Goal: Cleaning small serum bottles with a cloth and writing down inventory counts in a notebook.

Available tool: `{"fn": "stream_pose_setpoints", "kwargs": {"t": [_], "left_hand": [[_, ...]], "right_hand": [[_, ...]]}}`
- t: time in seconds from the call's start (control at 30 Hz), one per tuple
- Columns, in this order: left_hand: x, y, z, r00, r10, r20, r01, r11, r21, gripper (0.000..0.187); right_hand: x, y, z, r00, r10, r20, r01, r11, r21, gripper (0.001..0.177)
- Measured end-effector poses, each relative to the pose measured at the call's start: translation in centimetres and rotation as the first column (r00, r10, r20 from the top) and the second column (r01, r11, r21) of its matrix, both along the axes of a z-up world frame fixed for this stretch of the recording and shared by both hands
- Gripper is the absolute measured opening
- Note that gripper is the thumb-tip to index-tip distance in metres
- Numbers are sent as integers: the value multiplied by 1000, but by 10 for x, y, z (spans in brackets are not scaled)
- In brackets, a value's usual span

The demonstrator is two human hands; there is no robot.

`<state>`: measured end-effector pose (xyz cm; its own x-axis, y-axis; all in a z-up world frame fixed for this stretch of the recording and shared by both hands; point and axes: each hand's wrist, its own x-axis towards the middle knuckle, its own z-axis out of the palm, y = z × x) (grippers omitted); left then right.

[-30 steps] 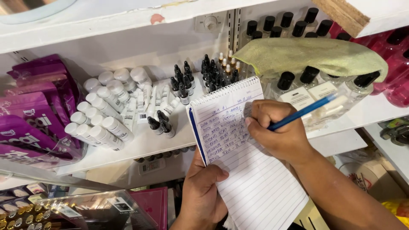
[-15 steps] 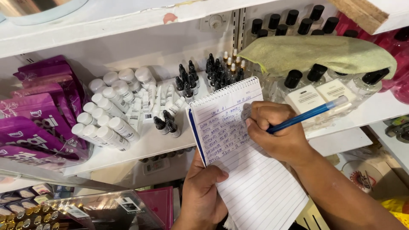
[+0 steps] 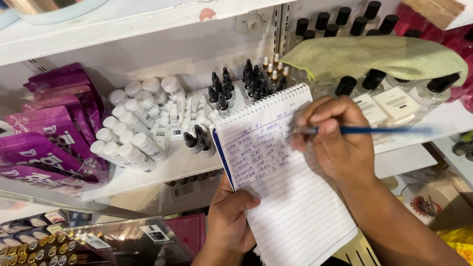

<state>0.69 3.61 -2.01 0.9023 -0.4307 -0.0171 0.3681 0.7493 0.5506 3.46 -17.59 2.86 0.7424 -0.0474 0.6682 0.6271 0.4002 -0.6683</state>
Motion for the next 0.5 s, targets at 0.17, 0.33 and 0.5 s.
{"fn": "stream_pose_setpoints", "kwargs": {"t": [0.17, 0.33, 0.5], "left_hand": [[12, -11, 19, 987, 104, -121, -94, 992, 83, 76], [27, -17, 34, 948, 249, -198, -221, 963, 152, 81], [26, -20, 20, 936, 304, 180, -325, 940, 104, 74]], "right_hand": [[-19, 0, 35, 878, -409, 248, 475, 811, -343, 23], [-21, -36, 31, 710, -646, 281, 646, 439, -624, 34], [-37, -88, 37, 823, -418, -384, 4, 681, -732, 45]]}}
